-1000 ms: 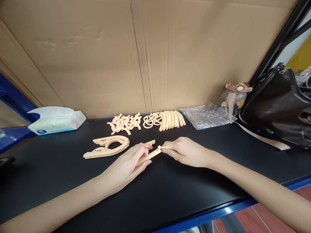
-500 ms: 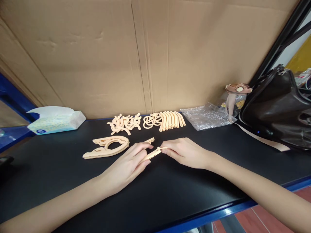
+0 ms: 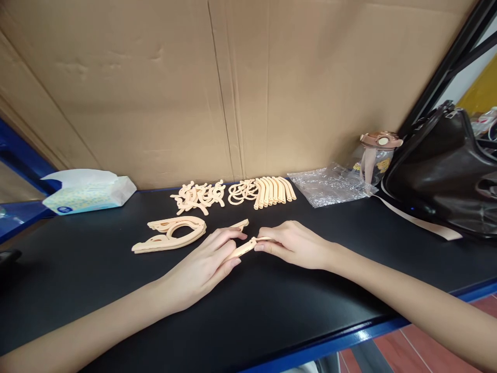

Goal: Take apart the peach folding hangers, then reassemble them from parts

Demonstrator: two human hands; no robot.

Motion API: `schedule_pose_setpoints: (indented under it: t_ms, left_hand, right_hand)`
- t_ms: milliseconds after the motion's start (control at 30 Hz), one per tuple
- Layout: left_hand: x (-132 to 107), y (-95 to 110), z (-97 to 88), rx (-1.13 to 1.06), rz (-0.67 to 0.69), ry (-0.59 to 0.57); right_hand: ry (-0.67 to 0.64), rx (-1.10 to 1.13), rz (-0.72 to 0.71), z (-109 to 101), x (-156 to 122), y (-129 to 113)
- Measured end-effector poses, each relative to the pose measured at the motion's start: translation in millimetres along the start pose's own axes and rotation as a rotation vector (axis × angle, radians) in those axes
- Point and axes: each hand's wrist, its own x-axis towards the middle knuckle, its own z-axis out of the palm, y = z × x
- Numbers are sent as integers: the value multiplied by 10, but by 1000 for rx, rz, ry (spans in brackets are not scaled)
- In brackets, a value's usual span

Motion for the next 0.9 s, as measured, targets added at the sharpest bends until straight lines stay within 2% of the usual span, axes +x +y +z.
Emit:
schedule_pose_setpoints:
  t_ms: [200,633,900]
  left_hand:
    - [-5,6,-7,-23,24,-13]
    - [0,7,-13,-13,31,-45]
    - [-16,1,-32,-30,36,-53]
  right_hand:
    - [20,-46,-28,21,-17,10]
    - [126,-290,-113,79,-54,92]
    - [107,-261,-89,97,-47,66]
